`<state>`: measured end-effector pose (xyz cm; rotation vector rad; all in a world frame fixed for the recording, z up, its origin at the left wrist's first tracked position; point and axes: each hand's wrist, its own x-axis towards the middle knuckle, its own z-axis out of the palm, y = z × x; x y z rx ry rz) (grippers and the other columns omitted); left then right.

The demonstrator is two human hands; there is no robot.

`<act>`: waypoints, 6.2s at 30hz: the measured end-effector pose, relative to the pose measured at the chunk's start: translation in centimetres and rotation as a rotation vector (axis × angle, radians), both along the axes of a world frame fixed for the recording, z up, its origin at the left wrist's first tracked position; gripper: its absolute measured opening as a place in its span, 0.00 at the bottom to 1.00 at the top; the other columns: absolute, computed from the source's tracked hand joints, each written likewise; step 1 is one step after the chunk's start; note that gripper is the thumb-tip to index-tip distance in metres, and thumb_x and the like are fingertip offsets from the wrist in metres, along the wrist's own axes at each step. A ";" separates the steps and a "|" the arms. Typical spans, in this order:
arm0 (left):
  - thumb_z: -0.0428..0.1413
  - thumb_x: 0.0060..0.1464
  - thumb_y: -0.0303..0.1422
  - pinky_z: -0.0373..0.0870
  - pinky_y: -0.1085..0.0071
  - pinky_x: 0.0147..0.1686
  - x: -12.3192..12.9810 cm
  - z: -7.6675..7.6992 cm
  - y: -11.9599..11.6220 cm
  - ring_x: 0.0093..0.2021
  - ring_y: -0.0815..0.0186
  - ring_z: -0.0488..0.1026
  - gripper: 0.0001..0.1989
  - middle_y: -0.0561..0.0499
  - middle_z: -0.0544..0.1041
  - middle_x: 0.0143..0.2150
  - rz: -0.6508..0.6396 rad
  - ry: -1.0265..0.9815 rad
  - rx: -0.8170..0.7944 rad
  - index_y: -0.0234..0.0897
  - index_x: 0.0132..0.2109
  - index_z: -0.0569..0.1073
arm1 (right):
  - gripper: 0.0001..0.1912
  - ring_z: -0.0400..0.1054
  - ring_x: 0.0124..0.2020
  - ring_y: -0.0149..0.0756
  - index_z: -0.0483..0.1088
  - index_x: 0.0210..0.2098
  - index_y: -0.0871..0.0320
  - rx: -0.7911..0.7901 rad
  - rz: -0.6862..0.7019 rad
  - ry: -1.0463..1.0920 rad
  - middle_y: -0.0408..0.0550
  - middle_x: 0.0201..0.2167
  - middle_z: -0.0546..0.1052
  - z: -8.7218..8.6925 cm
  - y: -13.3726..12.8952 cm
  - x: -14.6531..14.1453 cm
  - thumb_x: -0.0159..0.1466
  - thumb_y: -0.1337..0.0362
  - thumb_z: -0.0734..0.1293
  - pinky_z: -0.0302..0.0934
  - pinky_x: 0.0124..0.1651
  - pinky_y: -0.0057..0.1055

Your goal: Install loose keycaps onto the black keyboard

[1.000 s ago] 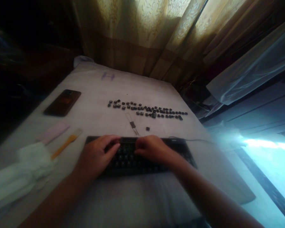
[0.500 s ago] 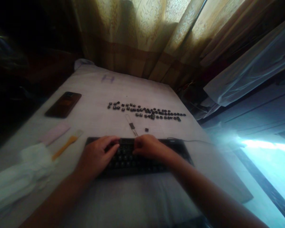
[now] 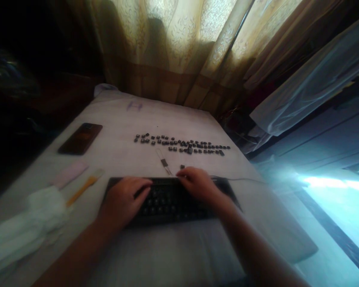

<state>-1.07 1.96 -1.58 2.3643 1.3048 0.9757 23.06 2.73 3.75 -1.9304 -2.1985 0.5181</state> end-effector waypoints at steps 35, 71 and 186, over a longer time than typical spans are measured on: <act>0.53 0.59 0.32 0.72 0.58 0.41 0.5 -0.6 -0.1 0.40 0.57 0.78 0.08 0.48 0.82 0.38 -0.077 0.133 0.065 0.39 0.41 0.78 | 0.10 0.77 0.42 0.46 0.79 0.38 0.60 -0.120 -0.014 -0.279 0.61 0.39 0.82 1.6 -1.9 -6.0 0.62 0.68 0.65 0.67 0.45 0.37; 0.57 0.58 0.37 0.76 0.72 0.31 4.4 2.7 -7.4 0.31 0.67 0.79 0.11 0.51 0.83 0.36 -0.159 -0.248 -0.171 0.42 0.47 0.78 | 0.08 0.78 0.34 0.39 0.79 0.34 0.54 0.244 -0.205 1.196 0.46 0.32 0.83 -2.8 -12.0 -2.3 0.55 0.59 0.71 0.74 0.41 0.36; 0.48 0.64 0.41 0.76 0.69 0.34 -3.2 1.2 1.7 0.32 0.63 0.81 0.15 0.52 0.83 0.34 0.151 0.115 0.202 0.42 0.38 0.77 | 0.12 0.69 0.33 0.33 0.80 0.36 0.55 0.133 0.228 0.128 0.47 0.34 0.76 -1.9 -4.2 0.4 0.63 0.71 0.64 0.61 0.35 0.28</act>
